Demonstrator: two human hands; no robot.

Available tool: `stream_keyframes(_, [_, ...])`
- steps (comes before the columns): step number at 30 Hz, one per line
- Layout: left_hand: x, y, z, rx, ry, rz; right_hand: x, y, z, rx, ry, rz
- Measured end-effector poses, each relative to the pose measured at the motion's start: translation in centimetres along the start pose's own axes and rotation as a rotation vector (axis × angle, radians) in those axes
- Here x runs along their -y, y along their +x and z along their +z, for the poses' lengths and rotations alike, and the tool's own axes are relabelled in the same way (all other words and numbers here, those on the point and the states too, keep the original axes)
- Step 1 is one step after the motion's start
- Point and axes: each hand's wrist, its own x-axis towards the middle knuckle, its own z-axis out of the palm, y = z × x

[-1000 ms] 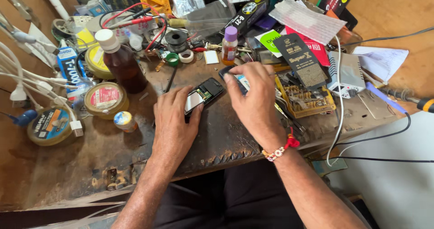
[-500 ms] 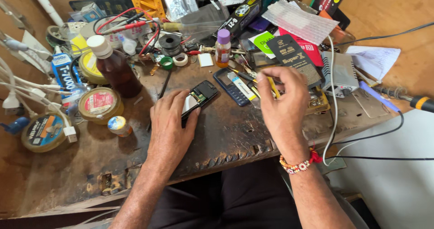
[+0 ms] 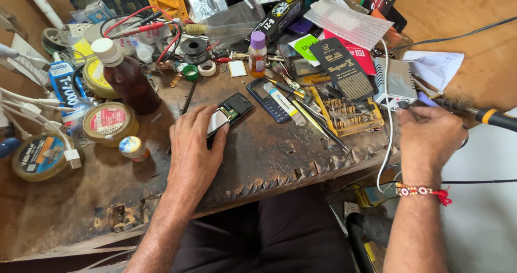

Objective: The person disassembles a mobile phone using a screwdriver and hands, removes the circuit board, and tests connections with a multimeter probe.

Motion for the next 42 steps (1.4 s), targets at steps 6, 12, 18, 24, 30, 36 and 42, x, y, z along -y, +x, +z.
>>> stream_keyframes(6, [0.0, 0.1, 0.0, -0.004, 0.01, 0.005, -0.8, -0.5, 1.9, -0.008, 0.087, -0.018])
stream_keyframes(12, [0.0, 0.1, 0.1, 0.004, 0.033, 0.046, -1.5, -0.7, 1.8, 0.043, 0.13, -0.048])
stream_keyframes(18, [-1.4, 0.8, 0.1, 0.036, 0.029, 0.093, -0.3, -0.6, 1.3, -0.033, 0.053, -0.11])
stream_keyframes(24, [-5.2, 3.2, 2.5, 0.089, -0.08, 0.259, -0.2, -0.4, 1.3, -0.007, 0.101, -0.095])
stream_keyframes(30, [-9.3, 5.6, 5.6, 0.127, -0.101, 0.392, 0.5, -0.6, 0.5, -0.02, 0.043, -0.056])
stream_keyframes(36, [-12.2, 7.5, 7.6, 0.136, -0.125, 0.412, 0.2, -0.3, 0.8, 0.027, 0.067, -0.059])
stream_keyframes(42, [-13.5, 8.0, 9.4, 0.12, -0.121, 0.437, 0.0, -0.6, 0.5, -0.023, 0.065, -0.135])
